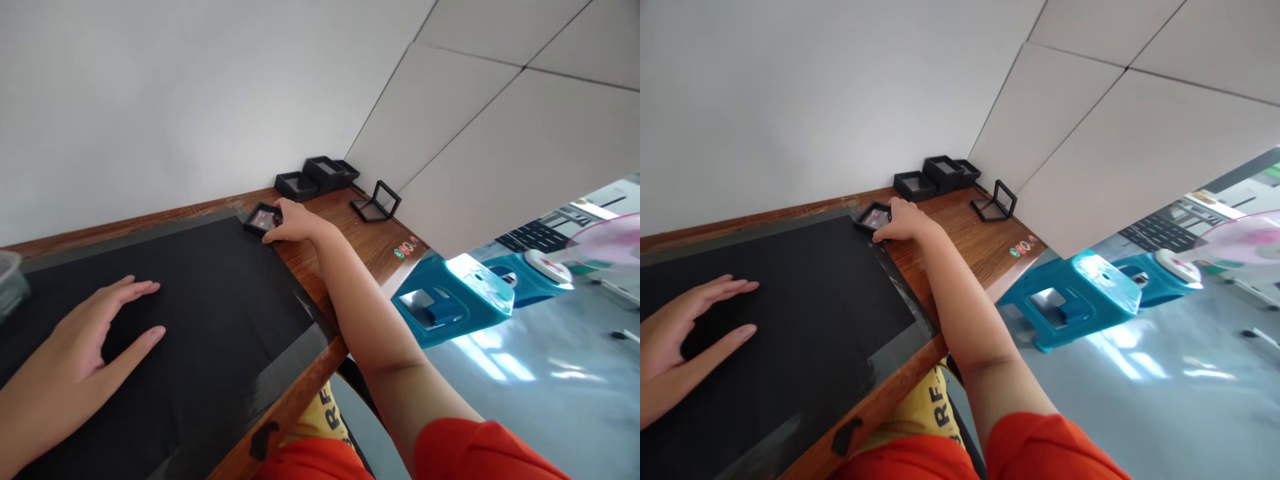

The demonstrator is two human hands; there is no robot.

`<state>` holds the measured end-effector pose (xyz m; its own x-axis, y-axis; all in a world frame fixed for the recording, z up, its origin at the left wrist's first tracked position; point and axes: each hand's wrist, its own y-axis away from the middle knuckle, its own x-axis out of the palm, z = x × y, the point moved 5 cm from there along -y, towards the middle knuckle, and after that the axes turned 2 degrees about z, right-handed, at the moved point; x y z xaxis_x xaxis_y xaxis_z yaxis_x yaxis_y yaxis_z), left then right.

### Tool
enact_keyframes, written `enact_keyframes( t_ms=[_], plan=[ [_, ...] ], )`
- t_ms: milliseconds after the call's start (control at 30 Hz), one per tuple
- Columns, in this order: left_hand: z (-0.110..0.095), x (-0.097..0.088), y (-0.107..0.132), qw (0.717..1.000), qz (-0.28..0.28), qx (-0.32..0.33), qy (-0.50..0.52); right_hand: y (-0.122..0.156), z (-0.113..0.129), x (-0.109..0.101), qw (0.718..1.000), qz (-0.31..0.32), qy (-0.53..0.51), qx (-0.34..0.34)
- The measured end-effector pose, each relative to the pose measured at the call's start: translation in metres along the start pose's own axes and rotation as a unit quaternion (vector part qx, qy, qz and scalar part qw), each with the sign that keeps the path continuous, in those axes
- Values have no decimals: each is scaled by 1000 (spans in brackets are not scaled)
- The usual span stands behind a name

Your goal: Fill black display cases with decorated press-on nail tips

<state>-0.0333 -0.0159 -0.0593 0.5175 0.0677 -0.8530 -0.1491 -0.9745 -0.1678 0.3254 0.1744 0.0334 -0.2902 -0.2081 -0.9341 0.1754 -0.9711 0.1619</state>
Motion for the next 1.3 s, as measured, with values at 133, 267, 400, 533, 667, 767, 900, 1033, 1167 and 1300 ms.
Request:
enact_keyframes(
  t_ms=[133,267,400,533,667,767,900,1033,1167,1300],
  plan=[
    [-1,2,-2,1000,15,-8,24,-1,-6,-2,999,-10,16,36],
    [-6,-1,-4,999,13,-5,30,-1,-6,-6,997,-35,16,66],
    [-14,-7,-4,999,21,-21,39,-2,-4,-11,992,-77,8,102],
    [-21,-11,-5,1000,18,-4,25,-8,-7,-10,989,-83,0,121],
    [-26,-12,-8,1000,10,24,15,-14,-11,-6,990,-81,-9,119],
    [-31,-13,-11,999,14,38,14,-19,-14,-5,989,-89,-17,117],
    [-37,-16,-13,998,19,51,14,-25,-13,-3,991,-96,-28,89],
    [-42,-18,-14,998,23,66,7,-28,-9,-1,993,-99,-30,59],
    [-44,-18,-15,997,23,72,2,-23,14,5,995,-96,-35,-15],
    [-43,-19,-15,999,10,54,-2,-1,57,18,988,-77,-24,-134]
  ],
)
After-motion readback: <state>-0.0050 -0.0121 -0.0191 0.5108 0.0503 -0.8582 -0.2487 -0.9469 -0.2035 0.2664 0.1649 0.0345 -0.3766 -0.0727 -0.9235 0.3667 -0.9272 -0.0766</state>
